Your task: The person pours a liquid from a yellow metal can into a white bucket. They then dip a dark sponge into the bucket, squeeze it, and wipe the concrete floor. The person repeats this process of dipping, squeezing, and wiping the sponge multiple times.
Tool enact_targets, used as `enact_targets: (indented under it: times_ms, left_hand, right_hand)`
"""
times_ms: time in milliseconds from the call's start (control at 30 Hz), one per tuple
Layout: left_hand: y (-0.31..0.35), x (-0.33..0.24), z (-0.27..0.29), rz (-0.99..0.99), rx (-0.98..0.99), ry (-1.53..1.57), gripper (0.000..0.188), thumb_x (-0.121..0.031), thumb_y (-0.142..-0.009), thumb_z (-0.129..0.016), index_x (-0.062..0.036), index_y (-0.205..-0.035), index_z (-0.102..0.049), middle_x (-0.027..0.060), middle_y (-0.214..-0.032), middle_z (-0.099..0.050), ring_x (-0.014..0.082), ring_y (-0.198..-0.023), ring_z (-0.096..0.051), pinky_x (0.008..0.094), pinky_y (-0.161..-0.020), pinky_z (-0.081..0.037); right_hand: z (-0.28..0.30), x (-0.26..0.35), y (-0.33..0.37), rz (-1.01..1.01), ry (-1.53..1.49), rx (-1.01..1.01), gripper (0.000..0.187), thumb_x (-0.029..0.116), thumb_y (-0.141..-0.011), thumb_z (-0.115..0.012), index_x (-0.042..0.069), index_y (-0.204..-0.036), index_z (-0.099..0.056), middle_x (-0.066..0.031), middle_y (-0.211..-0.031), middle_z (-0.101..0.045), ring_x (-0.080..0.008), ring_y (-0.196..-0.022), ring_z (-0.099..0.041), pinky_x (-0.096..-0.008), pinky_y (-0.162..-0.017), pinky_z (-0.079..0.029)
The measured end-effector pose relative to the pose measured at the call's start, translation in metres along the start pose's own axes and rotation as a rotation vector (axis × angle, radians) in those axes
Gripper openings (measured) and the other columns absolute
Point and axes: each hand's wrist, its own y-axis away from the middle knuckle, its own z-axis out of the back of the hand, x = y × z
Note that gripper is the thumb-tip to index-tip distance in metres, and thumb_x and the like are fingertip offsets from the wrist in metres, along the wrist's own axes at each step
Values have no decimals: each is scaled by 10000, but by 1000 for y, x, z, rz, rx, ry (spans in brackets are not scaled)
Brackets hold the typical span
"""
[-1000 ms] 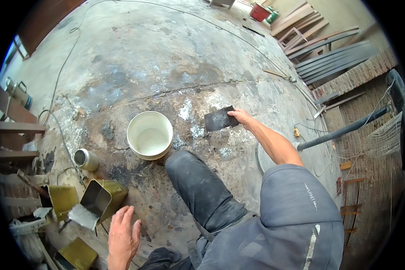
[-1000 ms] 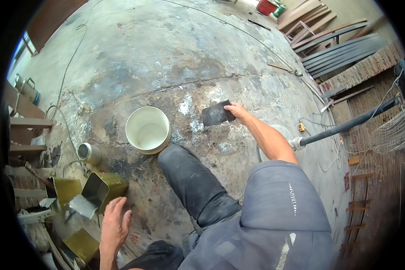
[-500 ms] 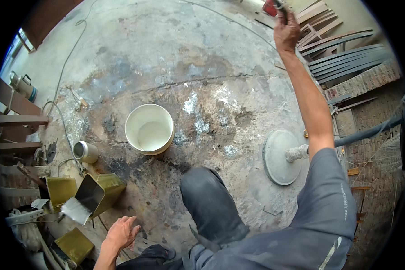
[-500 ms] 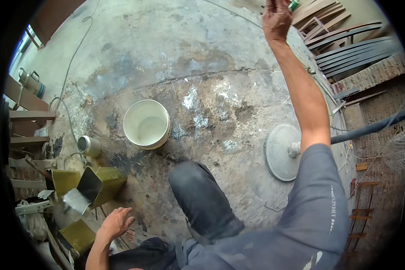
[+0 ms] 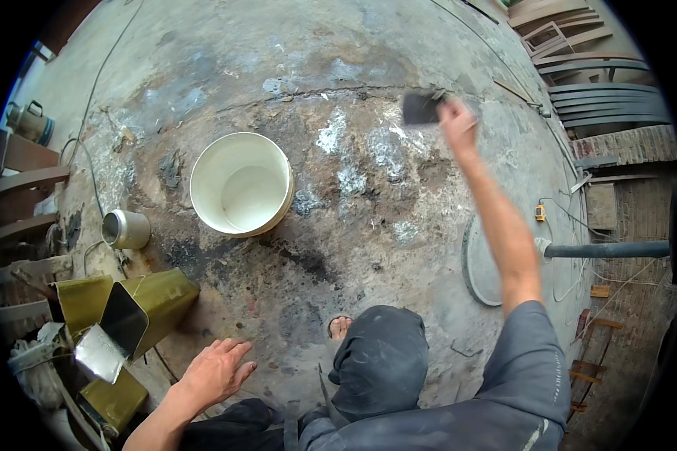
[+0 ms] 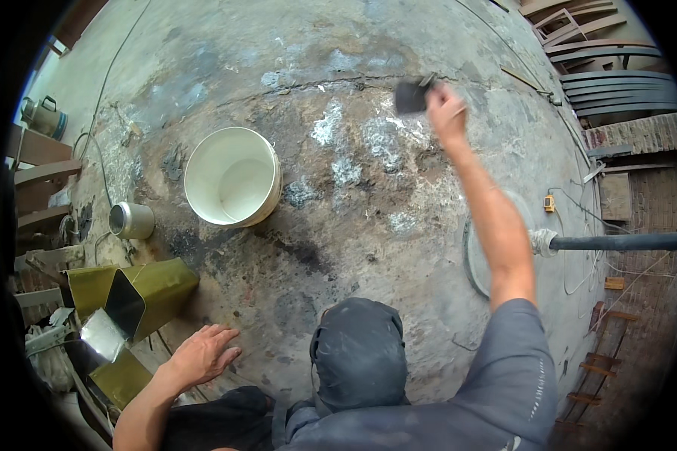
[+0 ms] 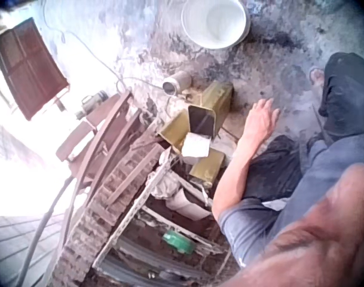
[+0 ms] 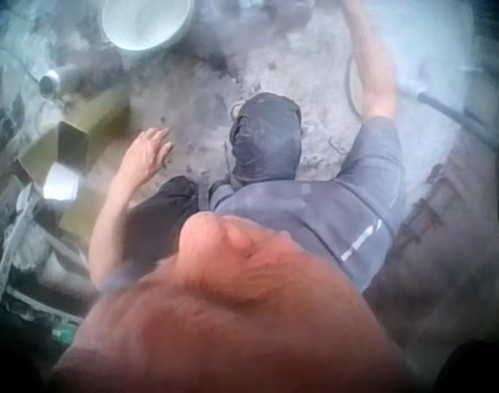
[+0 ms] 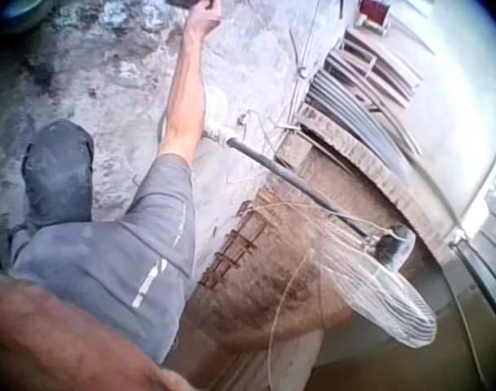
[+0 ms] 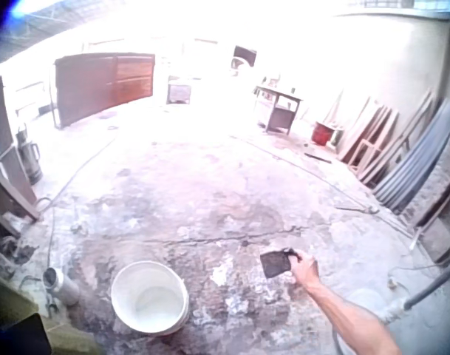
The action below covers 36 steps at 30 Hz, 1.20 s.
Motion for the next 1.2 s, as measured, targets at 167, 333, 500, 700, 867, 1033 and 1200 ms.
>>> enact_targets:
  times_ms: [167, 333, 500, 700, 867, 1033, 1200]
  left_hand:
    - [4, 0, 4, 84, 14, 103, 415, -277, -966, -609, 2, -1272, -590, 203, -1226, -624, 371, -1170, -569, 427, -1012, -460]
    - [13, -12, 3, 43, -74, 91, 389, -281, -954, -621, -11, -1235, -618, 168, -1174, -644, 338, -1069, -610, 410, -939, -497]
    - [44, -26, -3, 124, -162, 128, 386, -269, -941, -637, 3, -1214, -624, 169, -1165, -642, 341, -1066, -604, 412, -926, -496]
    - [63, -58, -8, 131, -81, 174, 387, -243, -945, -631, 5, -1242, -611, 177, -1184, -634, 357, -1076, -600, 413, -938, -492]
    - [61, -52, -9, 23, -174, 184, 414, -273, -951, -623, -1, -1264, -601, 159, -1214, -632, 339, -1094, -601, 395, -947, -493]
    - [61, -8, -42, 17, -171, -20, 409, -283, -950, -623, -17, -1260, -600, 149, -1162, -648, 321, -1048, -612, 397, -906, -503]
    - [67, 27, -81, 47, -43, 48, 432, -297, -968, -602, -4, -1284, -578, 195, -1209, -631, 361, -1138, -582, 424, -985, -470]
  right_hand:
    - [91, 98, -95, 290, -41, -536, 272, 263, -988, -628, 30, -1101, -709, -88, -883, -737, -184, -758, -636, -318, -699, -486]
    - [-14, -20, 26, 56, 396, 118, 265, 200, -914, -590, 43, -1089, -711, -184, -1016, -703, -343, -965, -635, -410, -902, -472]
    - [-89, -69, 149, -46, 203, 418, 266, 158, -902, -557, 57, -1097, -706, -220, -966, -712, -375, -977, -679, -419, -874, -527]
    - [-77, -48, 142, -560, -458, 630, 315, 241, -912, -690, -16, -1093, -663, -8, -896, -683, -102, -776, -626, -280, -680, -505]
    - [-47, 52, 170, -990, -967, 899, 247, 209, -954, -615, 89, -1169, -633, -30, -996, -703, -161, -836, -676, -340, -772, -551]
    - [-57, 65, 208, -1041, -1125, 1054, 255, 249, -930, -641, 91, -1131, -642, -44, -1021, -719, -185, -915, -698, -367, -855, -553]
    - [-67, 66, 243, -653, -318, 1141, 343, 225, -906, -629, 9, -1173, -620, -166, -1096, -704, -246, -992, -690, -391, -875, -540]
